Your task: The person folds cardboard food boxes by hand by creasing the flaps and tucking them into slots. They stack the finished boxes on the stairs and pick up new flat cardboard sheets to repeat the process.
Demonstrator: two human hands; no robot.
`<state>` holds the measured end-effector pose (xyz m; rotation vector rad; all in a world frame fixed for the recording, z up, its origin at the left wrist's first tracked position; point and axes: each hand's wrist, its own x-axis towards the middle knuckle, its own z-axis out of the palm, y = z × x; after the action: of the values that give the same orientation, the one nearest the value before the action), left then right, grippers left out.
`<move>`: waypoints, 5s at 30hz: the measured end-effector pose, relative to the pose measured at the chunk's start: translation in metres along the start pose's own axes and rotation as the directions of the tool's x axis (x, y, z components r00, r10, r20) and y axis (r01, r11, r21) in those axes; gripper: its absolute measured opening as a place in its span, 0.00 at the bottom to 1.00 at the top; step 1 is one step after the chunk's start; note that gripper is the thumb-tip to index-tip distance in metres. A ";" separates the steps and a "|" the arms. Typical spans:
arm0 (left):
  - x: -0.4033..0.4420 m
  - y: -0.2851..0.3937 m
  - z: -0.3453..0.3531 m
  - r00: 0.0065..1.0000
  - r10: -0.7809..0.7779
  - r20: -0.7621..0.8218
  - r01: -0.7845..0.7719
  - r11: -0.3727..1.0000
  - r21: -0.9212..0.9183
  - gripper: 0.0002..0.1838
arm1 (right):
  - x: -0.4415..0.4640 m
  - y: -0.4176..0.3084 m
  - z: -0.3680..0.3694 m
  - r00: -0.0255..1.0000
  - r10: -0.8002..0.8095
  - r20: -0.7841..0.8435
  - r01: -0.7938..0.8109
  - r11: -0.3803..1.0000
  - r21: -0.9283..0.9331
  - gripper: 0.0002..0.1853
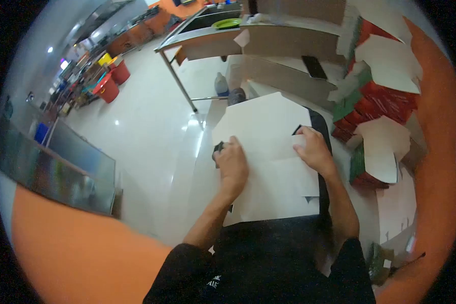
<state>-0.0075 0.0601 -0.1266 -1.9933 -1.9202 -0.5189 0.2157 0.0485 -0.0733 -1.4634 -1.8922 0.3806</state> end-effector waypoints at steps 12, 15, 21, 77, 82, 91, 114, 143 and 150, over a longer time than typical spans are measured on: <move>-0.010 0.040 -0.017 0.982 0.078 0.173 -0.127 0.948 0.291 0.12 | -0.001 0.023 0.014 0.997 0.069 0.019 -0.067 0.994 -0.083 0.13; -0.023 0.060 -0.001 0.997 -0.018 0.071 0.007 0.988 0.154 0.28 | -0.003 0.029 0.015 1.000 0.005 -0.026 -0.007 0.998 -0.055 0.13; -0.025 0.059 0.014 0.999 -0.004 0.037 0.002 0.999 0.049 0.37 | 0.000 0.027 0.008 0.999 0.021 0.037 -0.019 0.998 -0.055 0.15; -0.009 -0.100 0.024 0.650 0.016 0.759 0.758 -0.072 -0.648 0.22 | -0.063 0.056 0.028 0.909 0.417 -0.021 -0.299 0.685 0.665 0.18; -0.061 -0.089 0.011 0.874 -0.075 0.480 0.468 0.394 -0.791 0.26 | -0.101 0.010 0.005 0.820 0.570 -0.054 -0.559 0.818 0.136 0.21; -0.078 -0.084 0.040 0.936 -0.108 0.336 0.353 0.261 -0.899 0.25 | -0.130 0.007 0.059 0.860 0.460 -0.221 -0.470 0.883 0.008 0.33; -0.079 -0.089 0.051 0.889 -0.068 0.453 0.455 0.255 -0.853 0.28 | -0.114 -0.011 0.041 0.824 0.561 -0.082 -0.564 0.826 -0.023 0.34; -0.037 -0.070 -0.084 0.915 -0.105 0.389 0.367 -0.177 -0.913 0.29 | -0.096 -0.054 -0.066 0.934 0.337 -0.116 -0.224 0.808 0.546 0.26; 0.010 -0.052 -0.125 0.974 0.060 0.216 0.224 -0.175 -0.959 0.28 | -0.088 -0.064 -0.105 0.923 0.160 -0.350 -0.036 0.942 0.335 0.25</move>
<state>-0.0639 0.0122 -0.0125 -2.6332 -1.6967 -2.7965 0.2506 -0.0728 0.0101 -1.3044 -1.3835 0.4055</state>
